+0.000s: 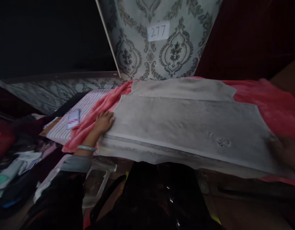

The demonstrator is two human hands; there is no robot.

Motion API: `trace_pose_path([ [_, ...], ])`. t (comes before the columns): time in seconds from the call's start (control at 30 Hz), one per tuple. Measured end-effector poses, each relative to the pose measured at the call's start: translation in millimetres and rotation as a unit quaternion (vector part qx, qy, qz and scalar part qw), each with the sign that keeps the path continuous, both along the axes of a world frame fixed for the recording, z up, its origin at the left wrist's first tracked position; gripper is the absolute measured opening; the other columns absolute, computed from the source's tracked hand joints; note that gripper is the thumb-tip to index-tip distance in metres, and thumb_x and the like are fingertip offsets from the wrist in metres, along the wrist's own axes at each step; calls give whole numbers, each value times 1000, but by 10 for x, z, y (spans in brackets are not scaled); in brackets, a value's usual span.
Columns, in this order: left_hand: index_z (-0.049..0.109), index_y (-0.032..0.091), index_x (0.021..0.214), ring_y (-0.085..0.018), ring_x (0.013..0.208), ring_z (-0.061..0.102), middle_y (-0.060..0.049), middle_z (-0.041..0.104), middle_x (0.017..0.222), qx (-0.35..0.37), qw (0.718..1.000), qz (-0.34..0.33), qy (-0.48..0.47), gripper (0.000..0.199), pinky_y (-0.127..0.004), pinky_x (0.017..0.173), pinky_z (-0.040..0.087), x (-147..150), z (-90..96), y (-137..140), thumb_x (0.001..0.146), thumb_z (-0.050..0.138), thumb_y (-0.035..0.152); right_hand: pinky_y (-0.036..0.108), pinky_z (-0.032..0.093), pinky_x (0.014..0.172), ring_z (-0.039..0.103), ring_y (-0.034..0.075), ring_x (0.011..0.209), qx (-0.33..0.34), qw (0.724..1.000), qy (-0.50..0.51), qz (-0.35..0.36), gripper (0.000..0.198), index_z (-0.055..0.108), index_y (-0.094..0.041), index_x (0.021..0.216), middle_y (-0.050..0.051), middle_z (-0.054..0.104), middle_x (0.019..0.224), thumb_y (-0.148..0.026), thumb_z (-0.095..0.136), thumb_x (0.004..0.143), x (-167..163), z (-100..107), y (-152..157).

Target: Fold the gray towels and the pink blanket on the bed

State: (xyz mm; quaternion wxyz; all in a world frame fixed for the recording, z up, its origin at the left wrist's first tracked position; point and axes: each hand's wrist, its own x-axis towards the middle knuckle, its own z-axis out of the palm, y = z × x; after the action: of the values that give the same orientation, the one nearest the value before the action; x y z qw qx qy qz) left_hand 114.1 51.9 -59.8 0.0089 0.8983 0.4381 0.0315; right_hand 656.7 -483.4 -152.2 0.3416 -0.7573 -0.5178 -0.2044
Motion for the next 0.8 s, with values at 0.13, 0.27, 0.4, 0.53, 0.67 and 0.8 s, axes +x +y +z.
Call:
trace_pose_path([
  [0.13,48,14,146,-28,149,31,-15,41,157,4,984,-170,-57,57,-49,122,25,188,-118,-547,99,36,44,62,42,112,48,38,135,-46,999,13,-21,54,35,-44,154,-1,49,150,-52,38,101,-1147,406,765],
  [0.27,43,18,150,-28,150,29,-12,37,160,-26,979,-190,-74,56,-52,122,25,87,-294,-950,101,34,44,53,45,110,46,30,138,-137,975,-9,172,49,47,-31,148,7,48,152,-46,40,102,-2180,333,1459],
  [0.4,44,21,149,-25,150,30,-11,38,159,-35,982,-163,-90,55,-53,122,23,-315,-326,-909,101,34,44,54,42,109,43,30,139,-173,970,-13,171,50,50,-32,147,5,49,152,-46,48,99,-2535,99,1660],
  [0.53,51,21,144,-24,146,38,-10,46,155,-30,983,-146,-107,52,-52,120,29,-589,-284,-733,99,38,44,56,42,108,46,30,137,-125,977,6,172,46,54,-35,143,3,52,149,-45,47,99,-2489,9,1633],
  [0.67,57,19,138,-24,139,47,-12,53,148,-14,980,-168,-104,48,-48,117,37,-636,-282,-660,99,41,41,53,44,108,48,28,135,-107,979,11,175,43,58,-34,140,3,55,146,-42,44,100,-2478,-5,1657],
  [0.8,59,20,137,-23,139,48,-11,53,148,12,983,-159,-87,46,-46,118,37,-642,-308,-635,97,35,23,54,44,108,49,27,134,-125,981,23,149,41,62,-34,136,2,57,145,-38,40,101,-2522,-8,1701],
])
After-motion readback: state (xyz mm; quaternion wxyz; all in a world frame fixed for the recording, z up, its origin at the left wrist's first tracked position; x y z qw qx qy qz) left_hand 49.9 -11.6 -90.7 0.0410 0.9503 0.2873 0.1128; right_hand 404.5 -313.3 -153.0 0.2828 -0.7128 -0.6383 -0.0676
